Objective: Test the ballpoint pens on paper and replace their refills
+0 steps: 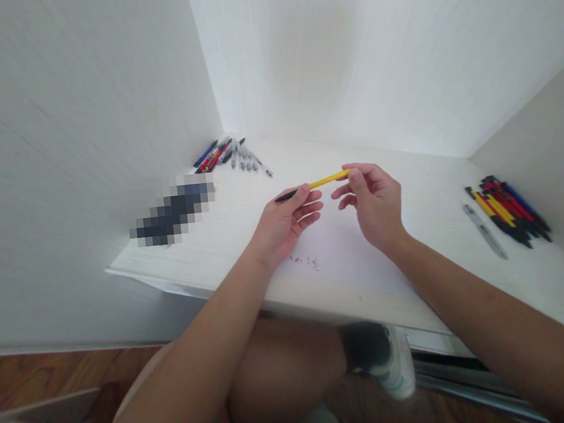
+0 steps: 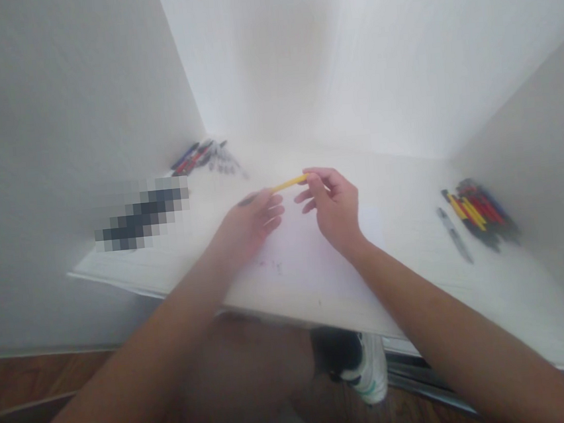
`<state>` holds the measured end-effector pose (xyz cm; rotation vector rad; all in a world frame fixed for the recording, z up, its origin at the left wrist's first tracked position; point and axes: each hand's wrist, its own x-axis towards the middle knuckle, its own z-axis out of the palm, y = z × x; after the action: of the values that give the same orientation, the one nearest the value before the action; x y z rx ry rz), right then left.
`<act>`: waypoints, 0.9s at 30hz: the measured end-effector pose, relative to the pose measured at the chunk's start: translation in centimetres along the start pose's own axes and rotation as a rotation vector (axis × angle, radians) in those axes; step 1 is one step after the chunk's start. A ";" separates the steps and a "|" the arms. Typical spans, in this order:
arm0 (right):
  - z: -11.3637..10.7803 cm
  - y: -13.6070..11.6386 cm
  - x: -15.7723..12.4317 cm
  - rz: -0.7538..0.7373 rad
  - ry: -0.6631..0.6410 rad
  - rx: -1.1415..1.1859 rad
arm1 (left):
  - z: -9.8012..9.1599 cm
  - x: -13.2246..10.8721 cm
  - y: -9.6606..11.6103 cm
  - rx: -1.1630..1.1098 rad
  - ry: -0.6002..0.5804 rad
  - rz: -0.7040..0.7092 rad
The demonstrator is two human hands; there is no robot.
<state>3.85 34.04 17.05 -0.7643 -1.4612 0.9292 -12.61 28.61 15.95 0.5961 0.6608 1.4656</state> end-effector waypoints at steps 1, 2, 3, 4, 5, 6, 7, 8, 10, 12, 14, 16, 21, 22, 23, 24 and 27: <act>-0.1 0.1 0.2 0.020 0.031 0.006 | 0.3 -0.2 -0.1 0.048 0.018 0.037; -0.2 0.3 0.4 0.030 0.057 0.000 | 0.6 -0.4 -0.3 0.101 0.041 0.075; -0.2 0.5 0.4 0.032 0.079 -0.019 | 0.8 -0.6 -0.4 0.154 0.064 0.106; -0.2 0.6 0.5 0.026 0.096 -0.045 | 1.1 -0.7 -0.5 0.205 0.087 0.133; -0.1 0.8 0.5 0.016 0.111 -0.073 | 1.3 -0.8 -0.6 0.249 0.110 0.156; -0.1 1.0 0.4 0.005 0.128 -0.099 | 1.4 -1.0 -0.6 0.284 0.129 0.176; -0.1 1.1 0.4 -0.003 0.143 -0.117 | 1.6 -1.1 -0.7 0.308 0.145 0.195; -0.1 1.2 0.4 -0.007 0.152 -0.126 | 1.7 -1.1 -0.7 0.325 0.158 0.211; -0.2 1.4 0.4 0.001 0.154 -0.130 | 1.9 -1.3 -0.6 0.347 0.176 0.231; -0.4 1.6 0.6 0.018 0.142 -0.136 | 2.0 -1.3 -0.6 0.358 0.188 0.240; -0.5 1.8 0.7 0.040 0.143 -0.130 | 2.1 -1.4 -0.6 0.356 0.201 0.246; -0.5 2.0 0.7 0.069 0.150 -0.095 | 2.2 -1.4 -0.6 0.352 0.211 0.261; -0.3 2.3 0.7 0.175 0.160 0.032 | 2.5 -1.4 -0.9 0.363 0.218 0.301; -0.3 2.3 0.7 0.193 0.162 0.052 | 2.5 -1.4 -1.0 0.366 0.215 0.305; -0.3 2.3 0.8 0.206 0.158 0.064 | 2.5 -1.3 -1.1 0.371 0.211 0.308; -0.4 2.3 0.8 0.217 0.152 0.070 | 2.5 -1.3 -1.1 0.379 0.208 0.312; -0.5 2.3 0.8 0.228 0.124 0.067 | 2.6 -1.4 -1.2 0.411 0.216 0.319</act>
<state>4.15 35.90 15.45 -0.9355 -1.2463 1.0777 -9.94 27.23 16.93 0.8994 1.0900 1.7186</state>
